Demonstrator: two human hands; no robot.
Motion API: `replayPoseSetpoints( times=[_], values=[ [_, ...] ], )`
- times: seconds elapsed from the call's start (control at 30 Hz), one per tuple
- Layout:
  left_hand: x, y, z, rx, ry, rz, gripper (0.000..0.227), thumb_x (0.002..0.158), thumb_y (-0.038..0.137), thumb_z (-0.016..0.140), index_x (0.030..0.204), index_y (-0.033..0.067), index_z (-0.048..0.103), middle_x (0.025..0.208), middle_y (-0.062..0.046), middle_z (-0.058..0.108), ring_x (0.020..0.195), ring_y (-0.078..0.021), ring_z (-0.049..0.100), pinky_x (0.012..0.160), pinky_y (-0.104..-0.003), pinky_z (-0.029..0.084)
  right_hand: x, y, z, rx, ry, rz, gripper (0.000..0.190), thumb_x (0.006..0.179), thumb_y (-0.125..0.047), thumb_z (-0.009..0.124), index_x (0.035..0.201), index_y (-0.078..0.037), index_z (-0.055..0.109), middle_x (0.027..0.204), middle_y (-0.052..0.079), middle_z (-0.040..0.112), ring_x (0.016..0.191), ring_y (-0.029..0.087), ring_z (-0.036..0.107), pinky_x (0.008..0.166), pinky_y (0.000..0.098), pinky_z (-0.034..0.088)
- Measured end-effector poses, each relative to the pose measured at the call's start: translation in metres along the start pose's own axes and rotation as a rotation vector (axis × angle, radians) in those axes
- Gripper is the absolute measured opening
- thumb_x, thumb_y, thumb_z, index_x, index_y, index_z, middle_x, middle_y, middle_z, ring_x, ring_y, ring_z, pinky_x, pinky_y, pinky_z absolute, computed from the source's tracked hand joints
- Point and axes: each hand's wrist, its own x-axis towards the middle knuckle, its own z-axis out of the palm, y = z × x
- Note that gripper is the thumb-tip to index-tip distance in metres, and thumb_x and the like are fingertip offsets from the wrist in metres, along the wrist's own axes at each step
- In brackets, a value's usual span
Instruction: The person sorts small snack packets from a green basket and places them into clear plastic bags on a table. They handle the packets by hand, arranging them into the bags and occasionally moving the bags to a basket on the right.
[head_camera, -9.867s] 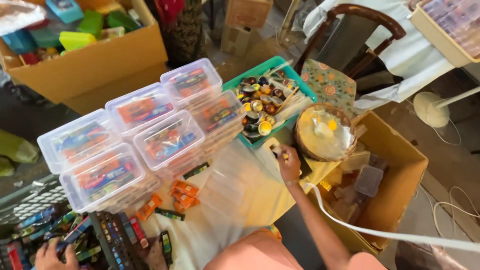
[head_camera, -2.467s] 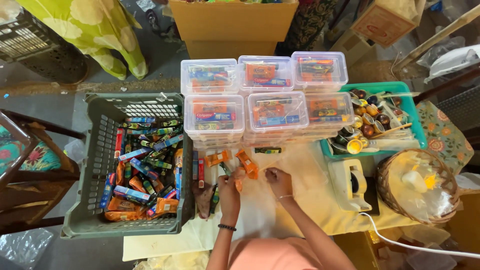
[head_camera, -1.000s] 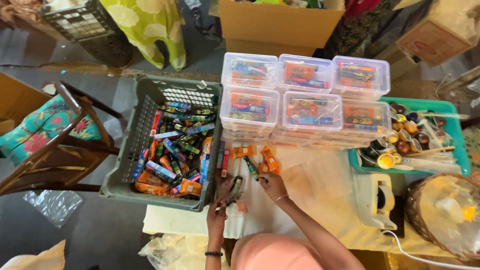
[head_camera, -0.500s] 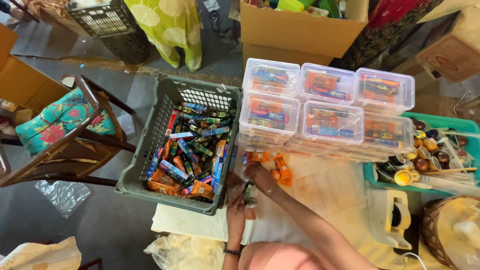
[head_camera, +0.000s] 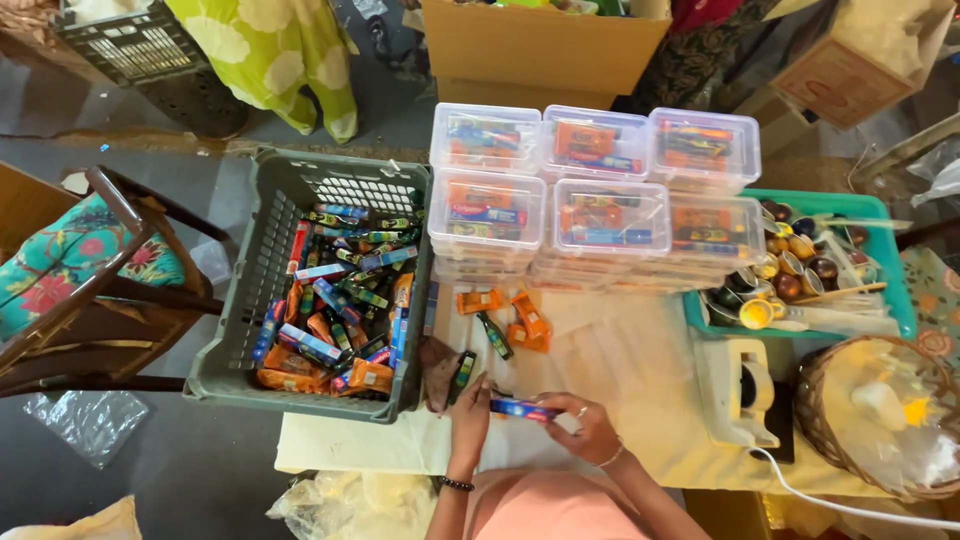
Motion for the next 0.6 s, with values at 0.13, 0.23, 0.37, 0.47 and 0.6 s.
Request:
replayPoseSetpoints(
  times=[0.13,0.23,0.37,0.47,0.6],
  values=[
    [0.004,-0.007,0.006,0.084,0.007,0.061,0.041,0.1,0.021,0.054,0.131,-0.0023,0.064,0.103,-0.018,0.076,0.091,-0.0196,0.069,0.086,-0.03,0.052,0.005,-0.005,0.013,-0.319,-0.043,-0.253,0.037,0.082,-0.001,0.078,0.118,-0.006,0.069,0.121,0.011,0.074,0.103,0.024,0.075,0.085,0.0331,0.062],
    [0.01,-0.015,0.011,0.15,0.012,0.102,0.04,0.099,0.02,0.054,0.13,-0.0019,0.065,0.098,-0.022,0.075,0.085,-0.0255,0.07,0.08,-0.034,0.054,0.012,0.004,0.02,-0.515,-0.004,-0.275,0.034,0.084,-0.005,0.077,0.117,-0.007,0.069,0.119,0.009,0.072,0.104,0.026,0.072,0.086,0.0348,0.059],
    [0.023,-0.021,0.016,0.235,0.037,0.221,0.037,0.1,0.022,0.056,0.125,-0.0025,0.067,0.096,-0.026,0.073,0.085,-0.0317,0.071,0.076,-0.038,0.053,0.025,0.023,0.034,-0.613,0.047,-0.169,0.027,0.086,-0.012,0.075,0.113,-0.011,0.073,0.107,0.006,0.068,0.096,0.024,0.067,0.085,0.0359,0.057],
    [0.031,-0.027,0.014,0.267,0.067,0.144,0.038,0.097,0.023,0.058,0.124,-0.0004,0.068,0.09,-0.024,0.073,0.079,-0.0334,0.07,0.073,-0.039,0.053,0.042,0.02,0.046,-0.718,0.121,-0.283,0.03,0.082,-0.012,0.075,0.111,-0.01,0.073,0.108,0.007,0.067,0.093,0.028,0.065,0.085,0.0386,0.054],
    [0.044,-0.04,-0.003,0.2,0.059,0.09,0.036,0.097,0.024,0.056,0.118,-0.0017,0.07,0.085,-0.019,0.075,0.074,-0.028,0.07,0.072,-0.037,0.053,0.044,0.039,0.062,-0.772,0.088,-0.286,0.023,0.088,-0.014,0.075,0.11,-0.012,0.074,0.115,0.001,0.067,0.102,0.023,0.064,0.086,0.0387,0.052]
  ],
)
